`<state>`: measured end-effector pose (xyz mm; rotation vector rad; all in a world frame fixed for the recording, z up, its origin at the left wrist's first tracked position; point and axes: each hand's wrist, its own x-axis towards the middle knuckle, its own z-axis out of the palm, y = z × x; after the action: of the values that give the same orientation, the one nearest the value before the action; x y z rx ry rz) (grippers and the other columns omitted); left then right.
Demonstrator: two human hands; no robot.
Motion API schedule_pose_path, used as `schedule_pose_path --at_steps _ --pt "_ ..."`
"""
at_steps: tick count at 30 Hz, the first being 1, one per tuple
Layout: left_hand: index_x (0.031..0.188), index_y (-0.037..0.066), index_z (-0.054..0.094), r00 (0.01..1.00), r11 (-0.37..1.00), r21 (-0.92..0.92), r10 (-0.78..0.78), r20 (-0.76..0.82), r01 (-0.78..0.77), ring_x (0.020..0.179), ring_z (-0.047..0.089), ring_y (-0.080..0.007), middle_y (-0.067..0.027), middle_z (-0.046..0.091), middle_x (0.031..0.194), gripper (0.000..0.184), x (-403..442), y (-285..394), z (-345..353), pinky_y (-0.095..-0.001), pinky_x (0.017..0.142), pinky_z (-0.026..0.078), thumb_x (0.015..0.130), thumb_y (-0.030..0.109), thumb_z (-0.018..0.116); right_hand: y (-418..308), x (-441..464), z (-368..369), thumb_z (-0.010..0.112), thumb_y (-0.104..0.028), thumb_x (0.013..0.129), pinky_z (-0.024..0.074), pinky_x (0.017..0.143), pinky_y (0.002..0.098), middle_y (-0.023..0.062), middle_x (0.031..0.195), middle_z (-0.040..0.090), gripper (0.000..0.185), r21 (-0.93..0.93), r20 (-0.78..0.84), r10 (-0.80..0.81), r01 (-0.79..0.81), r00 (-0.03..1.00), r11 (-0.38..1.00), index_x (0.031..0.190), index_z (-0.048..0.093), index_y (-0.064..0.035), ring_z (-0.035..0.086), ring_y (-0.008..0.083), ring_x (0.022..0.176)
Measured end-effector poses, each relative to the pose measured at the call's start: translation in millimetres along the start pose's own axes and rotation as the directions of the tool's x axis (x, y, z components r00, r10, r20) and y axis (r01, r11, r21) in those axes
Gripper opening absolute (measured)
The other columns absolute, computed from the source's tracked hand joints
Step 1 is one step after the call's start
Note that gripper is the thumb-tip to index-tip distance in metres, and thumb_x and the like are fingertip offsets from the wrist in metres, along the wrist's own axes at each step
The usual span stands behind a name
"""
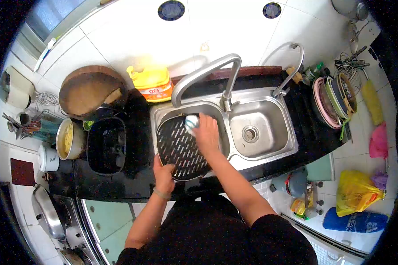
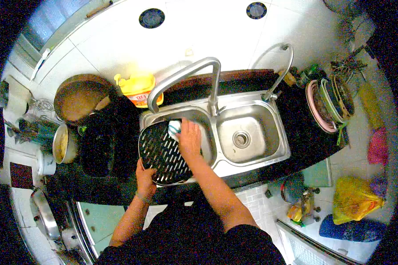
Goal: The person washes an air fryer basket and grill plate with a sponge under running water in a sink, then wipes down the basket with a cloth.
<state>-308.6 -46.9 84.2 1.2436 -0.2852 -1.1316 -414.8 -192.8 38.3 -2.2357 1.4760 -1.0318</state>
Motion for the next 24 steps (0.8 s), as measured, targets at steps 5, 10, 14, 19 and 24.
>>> schedule_pose_path --at_steps 5,10,14,19,24 --pt "0.117 0.001 0.042 0.988 0.968 0.206 0.132 0.081 -0.146 0.100 0.048 -0.0156 -0.0070 0.052 0.110 0.033 10.0 -19.1 -4.0 -0.0295 0.089 0.038 0.089 0.016 0.053 -26.7 -17.8 14.9 0.058 -0.006 0.069 0.0329 0.087 0.0433 0.0145 0.106 0.053 0.044 0.376 0.015 -0.248 0.224 0.969 0.899 0.113 0.051 -0.0060 0.046 0.0338 0.099" --pt "0.117 0.003 0.043 0.986 0.985 0.071 0.157 0.048 -0.160 0.095 0.052 -0.0165 -0.0069 0.054 0.108 0.031 36.1 0.1 -25.3 -0.0288 0.083 0.043 0.091 0.018 0.050 -23.8 -54.9 -14.7 0.058 0.002 0.064 0.0399 0.083 0.0390 0.0071 0.099 0.054 0.038 0.564 0.400 -0.530 0.254 0.748 0.785 0.098 0.059 -0.0142 0.047 0.0310 0.094" --pt "0.121 0.004 0.041 0.995 0.990 0.115 0.080 0.055 -0.086 0.100 0.052 -0.0184 -0.0076 0.053 0.112 0.038 19.0 13.2 -11.6 -0.0299 0.088 0.041 0.085 0.006 0.054 15.1 -28.6 -23.0 0.059 -0.008 0.067 0.0433 0.076 0.0384 0.0081 0.091 0.054 0.024 0.023 0.455 -0.293 0.318 0.841 0.948 0.091 0.056 -0.0096 0.050 0.0283 0.088" --pt "0.125 0.002 0.039 0.989 0.971 0.235 0.000 0.147 -0.035 0.102 0.052 -0.0187 -0.0080 0.052 0.115 0.048 7.9 -6.6 3.1 -0.0321 0.091 0.040 0.079 -0.005 0.052 10.1 18.6 -24.2 0.050 0.004 0.069 0.0413 0.076 0.0409 0.0137 0.094 0.055 0.033 0.050 0.025 -0.124 0.122 0.992 0.991 0.101 0.053 -0.0044 0.049 0.0345 0.088" --pt "0.122 0.002 0.041 0.982 0.959 0.245 0.107 0.156 -0.143 0.100 0.051 -0.0160 -0.0075 0.052 0.114 0.034 20.1 -4.5 12.2 -0.0308 0.088 0.041 0.090 0.010 0.049 -25.6 -17.1 -13.9 0.052 0.007 0.068 0.0384 0.088 0.0405 0.0136 0.115 0.054 0.047 0.606 -0.027 -0.407 0.339 0.913 0.720 0.113 0.052 -0.0039 0.048 0.0343 0.103"
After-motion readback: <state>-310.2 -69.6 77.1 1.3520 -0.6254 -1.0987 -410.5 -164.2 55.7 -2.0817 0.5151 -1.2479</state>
